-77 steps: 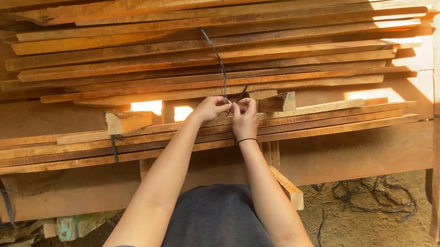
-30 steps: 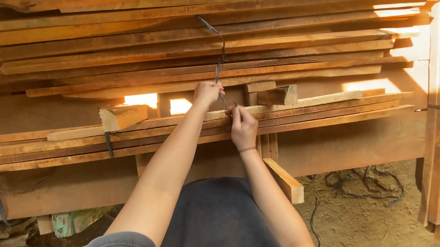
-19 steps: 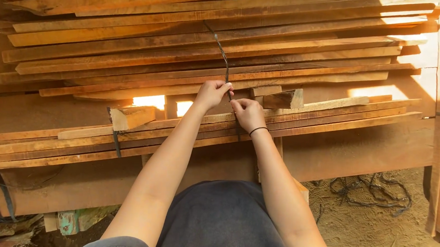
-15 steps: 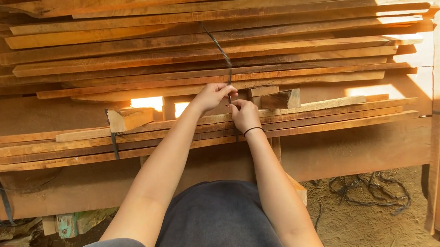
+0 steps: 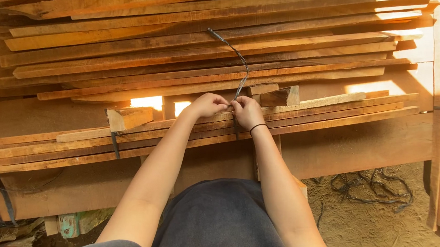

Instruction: Bundling multiple thin strips of wood and securing them together using plastic ties.

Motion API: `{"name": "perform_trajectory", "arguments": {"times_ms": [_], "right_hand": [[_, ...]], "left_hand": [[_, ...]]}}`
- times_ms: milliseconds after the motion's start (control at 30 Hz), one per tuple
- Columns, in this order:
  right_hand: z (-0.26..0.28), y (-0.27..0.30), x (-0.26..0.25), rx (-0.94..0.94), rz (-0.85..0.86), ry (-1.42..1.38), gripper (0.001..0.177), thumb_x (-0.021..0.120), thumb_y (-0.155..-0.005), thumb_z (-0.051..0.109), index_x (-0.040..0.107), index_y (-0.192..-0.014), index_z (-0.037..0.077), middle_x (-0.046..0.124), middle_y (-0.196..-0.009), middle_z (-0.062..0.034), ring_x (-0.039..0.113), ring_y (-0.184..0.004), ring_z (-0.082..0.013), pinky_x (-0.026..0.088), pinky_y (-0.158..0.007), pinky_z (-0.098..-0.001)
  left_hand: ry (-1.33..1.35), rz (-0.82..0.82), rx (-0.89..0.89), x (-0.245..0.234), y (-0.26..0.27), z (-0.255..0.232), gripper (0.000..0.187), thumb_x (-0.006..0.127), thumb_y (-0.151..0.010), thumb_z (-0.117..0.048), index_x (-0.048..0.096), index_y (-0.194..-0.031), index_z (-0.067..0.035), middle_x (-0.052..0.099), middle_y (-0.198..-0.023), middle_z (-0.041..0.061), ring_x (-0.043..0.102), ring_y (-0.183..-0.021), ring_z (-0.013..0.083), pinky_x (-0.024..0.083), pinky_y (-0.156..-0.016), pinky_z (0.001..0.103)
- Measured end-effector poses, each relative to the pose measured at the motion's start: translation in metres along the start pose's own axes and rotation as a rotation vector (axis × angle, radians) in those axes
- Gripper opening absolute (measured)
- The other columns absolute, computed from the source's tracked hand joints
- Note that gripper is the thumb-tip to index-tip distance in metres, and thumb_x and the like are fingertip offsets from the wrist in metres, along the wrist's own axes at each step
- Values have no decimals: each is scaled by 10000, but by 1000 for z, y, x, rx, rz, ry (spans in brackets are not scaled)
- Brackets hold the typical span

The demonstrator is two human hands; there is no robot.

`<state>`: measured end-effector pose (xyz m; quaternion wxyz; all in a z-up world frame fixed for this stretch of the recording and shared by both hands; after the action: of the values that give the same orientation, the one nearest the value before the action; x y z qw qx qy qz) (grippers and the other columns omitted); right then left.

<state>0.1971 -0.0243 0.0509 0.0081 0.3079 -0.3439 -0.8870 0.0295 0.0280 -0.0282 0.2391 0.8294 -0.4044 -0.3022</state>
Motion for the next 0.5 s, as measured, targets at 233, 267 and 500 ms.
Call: {"name": "perform_trajectory", "arguments": {"times_ms": [233, 267, 500], "right_hand": [[-10, 5, 1, 62, -65, -446, 246, 752, -925, 135, 674, -1135, 32, 767, -954, -154, 763, -780, -170, 646, -616, -237], [-6, 10, -3, -90, -139, -285, 212, 748, -888, 104, 709, -1096, 109, 772, -956, -113, 748, -896, -232, 618, -745, -343], [17, 22, 4, -504, -314, 148, 238, 645, -819, 33, 774, -992, 131, 700, -885, -81, 725, -867, -301, 622, -761, -405]], "left_hand": [[337, 14, -82, -3, 6, -15, 241, 802, -846, -413, 816, -1056, -296, 812, -943, -60, 751, -987, 94, 533, -895, 240], [344, 9, -75, -1, 2, -10, 230, 808, -848, -399, 819, -1049, -287, 812, -940, -61, 748, -982, 97, 532, -887, 242], [230, 31, 29, -2, 6, -9, 210, 799, -869, -432, 820, -1037, -308, 810, -967, -60, 736, -1057, 158, 525, -931, 301]]}}
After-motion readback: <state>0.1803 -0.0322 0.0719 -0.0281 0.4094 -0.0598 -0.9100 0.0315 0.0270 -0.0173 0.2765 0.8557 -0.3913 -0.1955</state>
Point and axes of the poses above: each hand's wrist, its own y-axis away from the middle knuckle, its own x-axis out of the palm, z = x × y, the point moved 5 cm from there along -y, towards the middle knuckle
